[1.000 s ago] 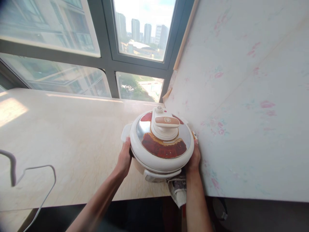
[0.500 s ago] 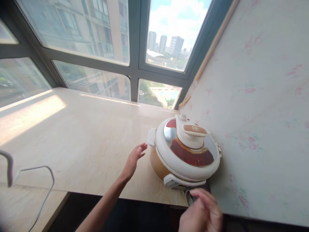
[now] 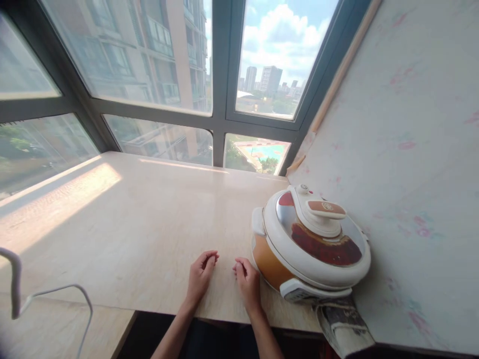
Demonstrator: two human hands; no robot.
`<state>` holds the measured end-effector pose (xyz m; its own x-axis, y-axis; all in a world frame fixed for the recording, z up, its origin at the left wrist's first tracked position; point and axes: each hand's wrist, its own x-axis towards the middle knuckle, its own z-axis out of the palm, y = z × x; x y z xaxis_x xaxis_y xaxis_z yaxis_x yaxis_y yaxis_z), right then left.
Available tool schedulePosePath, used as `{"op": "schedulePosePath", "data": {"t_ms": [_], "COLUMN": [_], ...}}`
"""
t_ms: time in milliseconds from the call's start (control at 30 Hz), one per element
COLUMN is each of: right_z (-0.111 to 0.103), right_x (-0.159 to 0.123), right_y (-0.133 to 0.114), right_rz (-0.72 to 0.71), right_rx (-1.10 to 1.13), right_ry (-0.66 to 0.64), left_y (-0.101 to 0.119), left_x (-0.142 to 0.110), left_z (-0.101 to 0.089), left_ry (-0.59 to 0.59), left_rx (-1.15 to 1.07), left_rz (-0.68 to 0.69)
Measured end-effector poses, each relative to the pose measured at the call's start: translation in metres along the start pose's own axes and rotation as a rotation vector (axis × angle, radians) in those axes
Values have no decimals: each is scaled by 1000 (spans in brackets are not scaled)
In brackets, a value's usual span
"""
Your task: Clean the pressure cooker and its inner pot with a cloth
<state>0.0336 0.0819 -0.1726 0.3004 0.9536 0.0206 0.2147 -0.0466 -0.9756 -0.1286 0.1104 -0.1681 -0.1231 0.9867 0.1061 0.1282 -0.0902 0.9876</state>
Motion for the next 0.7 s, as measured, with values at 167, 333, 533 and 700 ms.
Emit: {"op": "schedulePosePath", "data": {"t_ms": [167, 333, 533, 700], "right_z": [5, 7, 3, 5], "right_x": [1, 4, 4, 8], "right_y": [0, 2, 9, 7], "right_rz": [66, 34, -63, -130], "right_rx": [32, 33, -27, -129], "right_ry": [85, 36, -33, -22], "left_y": [-1, -1, 2, 12], "left_x": [0, 3, 5, -7], "left_z": [-2, -1, -1, 3], "left_ry": [-14, -6, 55, 142], "left_rx": [36, 59, 58, 41], "left_rz": [4, -4, -16, -85]}}
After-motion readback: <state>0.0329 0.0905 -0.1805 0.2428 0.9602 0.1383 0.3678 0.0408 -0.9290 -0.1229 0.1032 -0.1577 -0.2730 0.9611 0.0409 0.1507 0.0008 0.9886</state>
